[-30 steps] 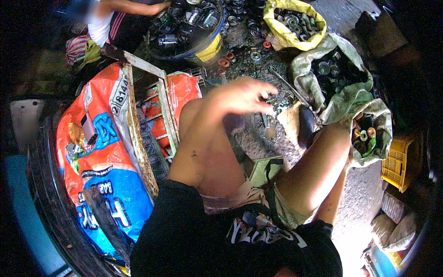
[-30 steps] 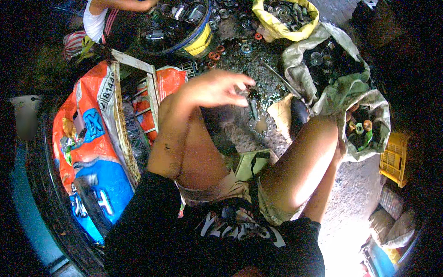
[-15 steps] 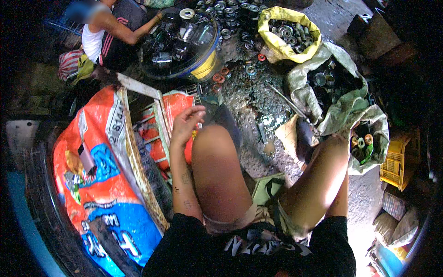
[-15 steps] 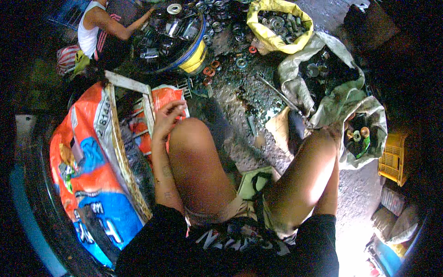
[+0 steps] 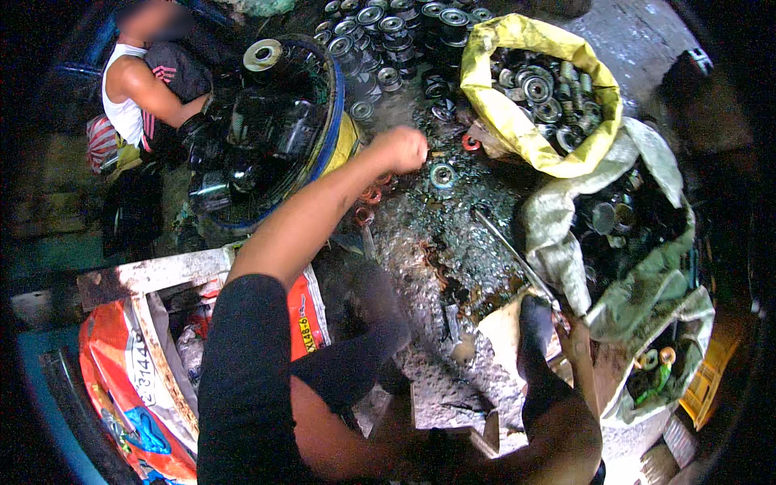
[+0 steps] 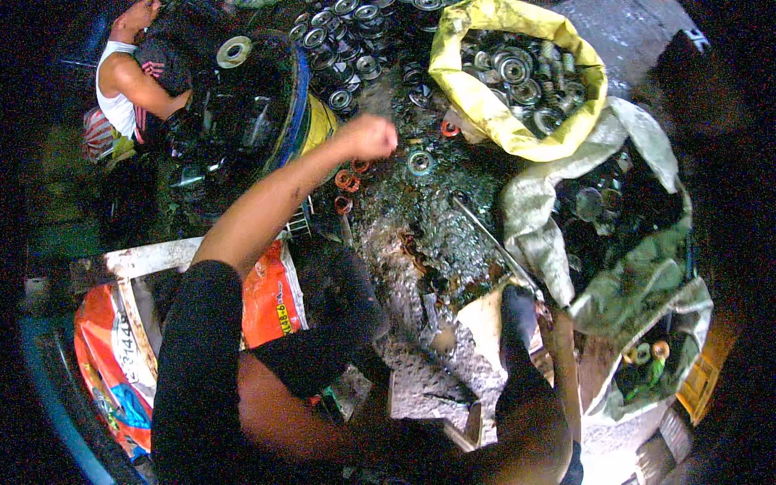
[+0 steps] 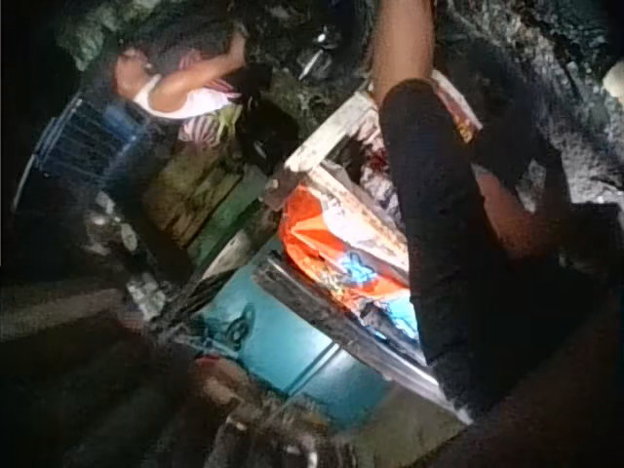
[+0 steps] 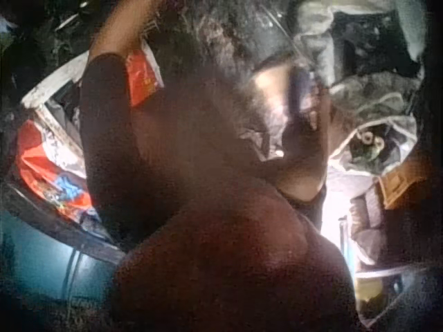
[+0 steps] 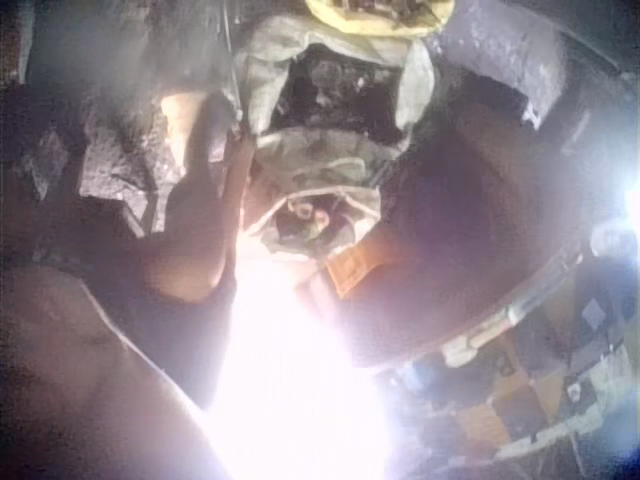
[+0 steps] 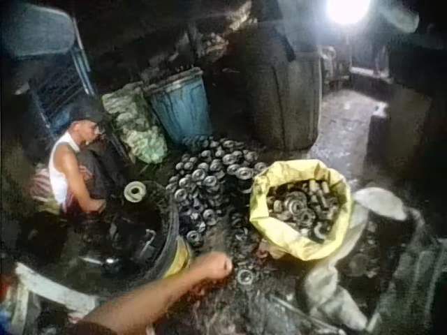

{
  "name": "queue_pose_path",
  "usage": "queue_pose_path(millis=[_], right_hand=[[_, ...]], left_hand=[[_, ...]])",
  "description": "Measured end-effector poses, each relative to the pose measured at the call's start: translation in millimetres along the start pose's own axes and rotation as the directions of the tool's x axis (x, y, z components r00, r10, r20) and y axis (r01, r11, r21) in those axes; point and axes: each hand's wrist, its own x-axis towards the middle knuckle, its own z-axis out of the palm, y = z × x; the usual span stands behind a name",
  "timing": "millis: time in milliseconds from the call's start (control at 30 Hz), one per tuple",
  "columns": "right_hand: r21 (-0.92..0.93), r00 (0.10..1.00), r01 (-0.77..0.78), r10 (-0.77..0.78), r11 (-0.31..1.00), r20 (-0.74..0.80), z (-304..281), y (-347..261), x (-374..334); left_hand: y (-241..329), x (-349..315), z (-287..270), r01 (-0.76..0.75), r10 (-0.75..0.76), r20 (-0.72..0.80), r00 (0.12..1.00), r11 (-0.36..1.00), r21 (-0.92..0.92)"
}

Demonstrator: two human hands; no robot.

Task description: The person sits on the floor and uses a metal rod to strike and separate components of a cylindrical metal part. They then inspect the separated pieces and place them into a nearby sack.

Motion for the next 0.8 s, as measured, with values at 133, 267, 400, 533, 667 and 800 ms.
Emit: queue_pose_path(millis=[133, 267, 400, 533, 667, 800], right_hand=[[-0.029, 0.988, -0.135, 0.136, 0.990, 0.078, 19, 23, -16], [0.112, 0.936, -0.317, 0.292, 0.942, 0.195, -4, -5, -11], [0.038, 0.889, -0.401, 0.379, 0.915, 0.256, -9, 8, -11], [0.149, 0.786, -0.589, 0.520, 0.794, 0.334, -24, 8, -4], [0.151, 0.733, -0.629, 0.516, 0.763, 0.444, -31, -27, 25], [0.179, 0.921, -0.346, 0.296, 0.921, 0.255, 4, 30, -5]], left_hand=[[-43, 86, -44, 0.185, -0.232, -0.328, 0.916, 0.968, -0.167], [-62, 142, -93, 0.351, -0.369, -0.732, 0.573, 0.917, -0.188], [-96, 161, -118, 0.383, -0.278, -0.694, 0.664, 0.924, -0.003], [-71, 157, -172, 0.489, -0.508, -0.679, 0.530, 0.837, -0.245], [-124, 154, -170, 0.330, -0.260, -0.891, 0.373, 0.934, -0.134], [-124, 176, -136, 0.419, -0.474, -0.397, 0.786, 0.880, -0.223]])
